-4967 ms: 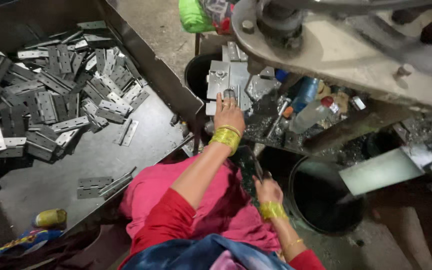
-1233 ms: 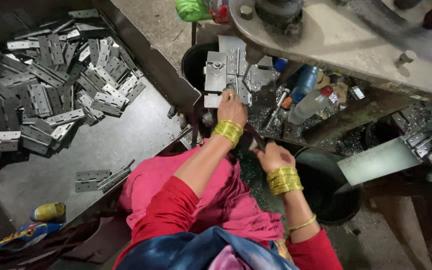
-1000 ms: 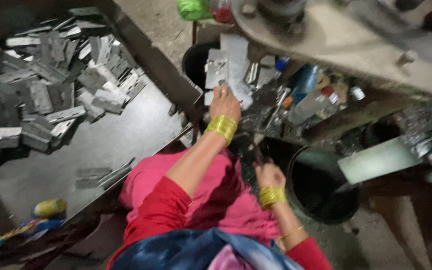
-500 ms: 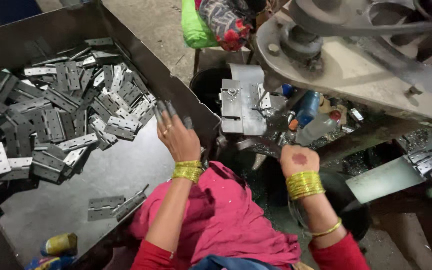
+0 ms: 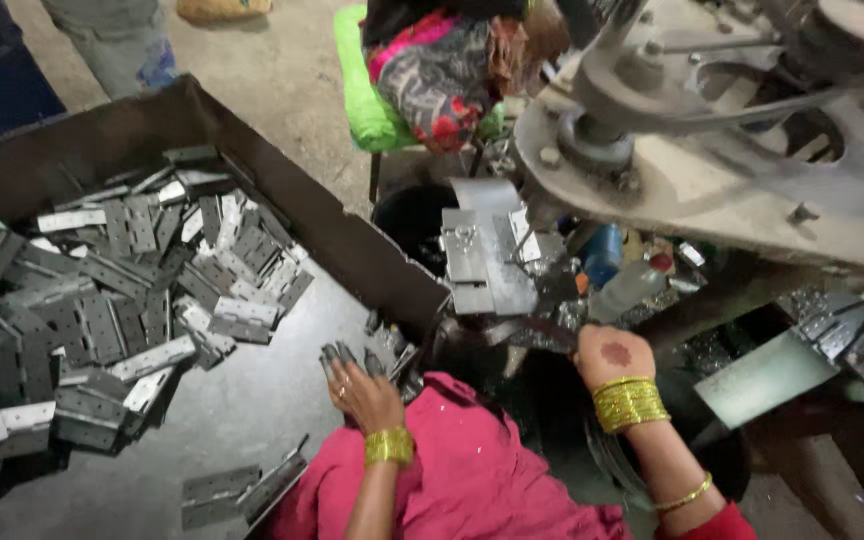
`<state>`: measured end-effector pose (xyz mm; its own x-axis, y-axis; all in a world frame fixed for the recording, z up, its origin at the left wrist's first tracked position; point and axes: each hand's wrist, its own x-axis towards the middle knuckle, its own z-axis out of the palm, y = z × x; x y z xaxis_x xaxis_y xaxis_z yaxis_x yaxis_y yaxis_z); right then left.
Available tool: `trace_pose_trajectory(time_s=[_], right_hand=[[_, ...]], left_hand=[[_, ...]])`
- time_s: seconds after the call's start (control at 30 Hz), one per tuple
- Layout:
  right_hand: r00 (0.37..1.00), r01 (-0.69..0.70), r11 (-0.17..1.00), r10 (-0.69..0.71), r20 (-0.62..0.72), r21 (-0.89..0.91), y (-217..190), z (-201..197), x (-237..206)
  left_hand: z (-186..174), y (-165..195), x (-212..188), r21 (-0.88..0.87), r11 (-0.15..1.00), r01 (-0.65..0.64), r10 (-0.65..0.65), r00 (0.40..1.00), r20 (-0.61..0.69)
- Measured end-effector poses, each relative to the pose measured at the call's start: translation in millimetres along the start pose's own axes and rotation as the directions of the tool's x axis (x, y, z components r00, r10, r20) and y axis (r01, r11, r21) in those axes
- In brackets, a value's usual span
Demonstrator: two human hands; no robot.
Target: The person operates a drill press to process small metal brackets. They pick up each bracket from a nearby bin, position it under the drill, and activate the machine using a lever. After drilling, they place the finished bracket into a separate bin.
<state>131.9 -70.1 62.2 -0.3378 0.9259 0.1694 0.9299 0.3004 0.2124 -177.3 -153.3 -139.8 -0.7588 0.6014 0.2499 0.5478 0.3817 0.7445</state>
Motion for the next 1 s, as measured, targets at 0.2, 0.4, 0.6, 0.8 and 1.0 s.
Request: trace_pose_trajectory(time_s=[0.2, 0.4, 0.6, 0.8, 1.0], right_hand=[[0.997, -0.035, 0.999, 0.036, 0.072, -0.017, -2.8, 1.9, -25.6], [0.974, -0.181, 0.983, 0.173, 0.147, 0.041, -13.5, -1.5, -48.1], [0.984, -0.156, 0.985, 0.148, 0.101, 0.078, -12.4, 5.5, -55.2], [0.964, -0.244, 0.947, 0.215, 0.154, 0.207, -14.9, 33.3, -80.6], [0.982, -0.185, 0.946, 0.166, 0.093, 0.266, -9.4, 66.7, -82.4]], left_hand=[[12.6, -16.4, -1.8, 0.002, 0.998, 0.069, -0.069, 0.998, 0.0], [18.0, -20.3, 4.6, -0.058, 0.985, 0.165, -0.166, 0.986, -0.018], [-14.8, 1.7, 4.7, -0.099, 0.989, 0.108, -0.118, 0.988, -0.103], [-63.5, 100.0, 26.8, -0.248, 0.85, -0.465, 0.393, 0.873, -0.289], [19.7, 219.6, 92.5, 0.203, 0.713, -0.67, 0.531, 0.707, 0.467]])
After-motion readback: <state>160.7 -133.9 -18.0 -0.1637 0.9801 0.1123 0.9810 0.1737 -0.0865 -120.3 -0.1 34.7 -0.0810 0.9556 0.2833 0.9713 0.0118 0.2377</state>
